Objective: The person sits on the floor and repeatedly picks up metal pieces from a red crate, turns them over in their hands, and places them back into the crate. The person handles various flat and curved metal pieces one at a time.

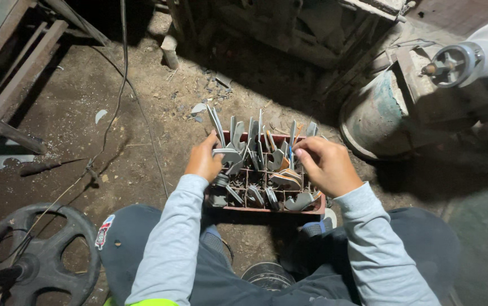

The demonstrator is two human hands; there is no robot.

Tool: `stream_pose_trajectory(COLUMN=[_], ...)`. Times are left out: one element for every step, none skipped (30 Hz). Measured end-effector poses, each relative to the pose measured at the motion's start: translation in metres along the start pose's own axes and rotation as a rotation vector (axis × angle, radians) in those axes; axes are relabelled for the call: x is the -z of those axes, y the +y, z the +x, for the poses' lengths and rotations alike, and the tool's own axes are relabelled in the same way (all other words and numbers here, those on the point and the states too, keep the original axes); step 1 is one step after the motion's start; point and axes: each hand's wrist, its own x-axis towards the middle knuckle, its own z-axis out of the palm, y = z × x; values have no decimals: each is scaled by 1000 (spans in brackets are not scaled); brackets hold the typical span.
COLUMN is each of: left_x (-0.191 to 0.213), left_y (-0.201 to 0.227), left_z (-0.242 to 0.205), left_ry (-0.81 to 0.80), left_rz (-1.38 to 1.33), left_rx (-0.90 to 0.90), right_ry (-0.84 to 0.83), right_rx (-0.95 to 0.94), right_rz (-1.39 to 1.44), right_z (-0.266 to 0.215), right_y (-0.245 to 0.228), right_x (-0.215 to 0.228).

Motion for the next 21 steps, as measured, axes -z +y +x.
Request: stream_pose_trajectory(left_x=[-3,-5,-9,-11,-11,-9,-6,-3,4,13,22,29,37,45,54,62,70,75,79,82,80], left_y=[-7,-12,-15,-17,-18,-19,-18,-17,-16,-16,-14,-11,-8,-4,0,3,6,6,3,-3,-9], left_z=[0,0,-2,-4,-6,-9,-12,-14,-15,-18,-21,-23,-26,-28,-33,-36,-38,-41,-44,-48,-50], left_ry=[-11,-27,-62,-95,-128,-140,-151,-159,-182,-210,-238,-265,-291,-315,-306,-298,-289,-303,-317,-322,-328], left_rz=[9,19,11,2,-7,11,29,46,69,93,116,125,135,146,127,106,86,56,26,-3,42], left_rx=[-19,-38,-26,-16,-5,-36,-68,-97,-151,-202,-254,-266,-278,-290,-266,-249,-232,-177,-123,-62,-93], right_ry=[-3,-5,-30,-55,-80,-56,-33,-12,-39,-68,-97,-104,-111,-117,-108,-93,-79,-83,-88,-99,-107], right_rx=[41,77,34,-7,-48,15,77,143,75,2,-70,-62,-55,-44,-13,18,48,43,37,41,46], right_rz=[6,13,13,12,11,21,31,41,35,30,25,22,19,18,16,12,7,8,9,12,9], right_z=[0,-1,-1,-1,-1,-1,-1,0,1,1,0,1,1,2,2,4,5,4,3,4,4], right_y=[0,1,2,2,1,1,1,1,1,2,2,2,2,2,2,2,2,3,4,4,4], right_x=[1,1,2,3,4,4,5,6,6,7,6,6,6,5,4,3,2,2,0,-2,-4])
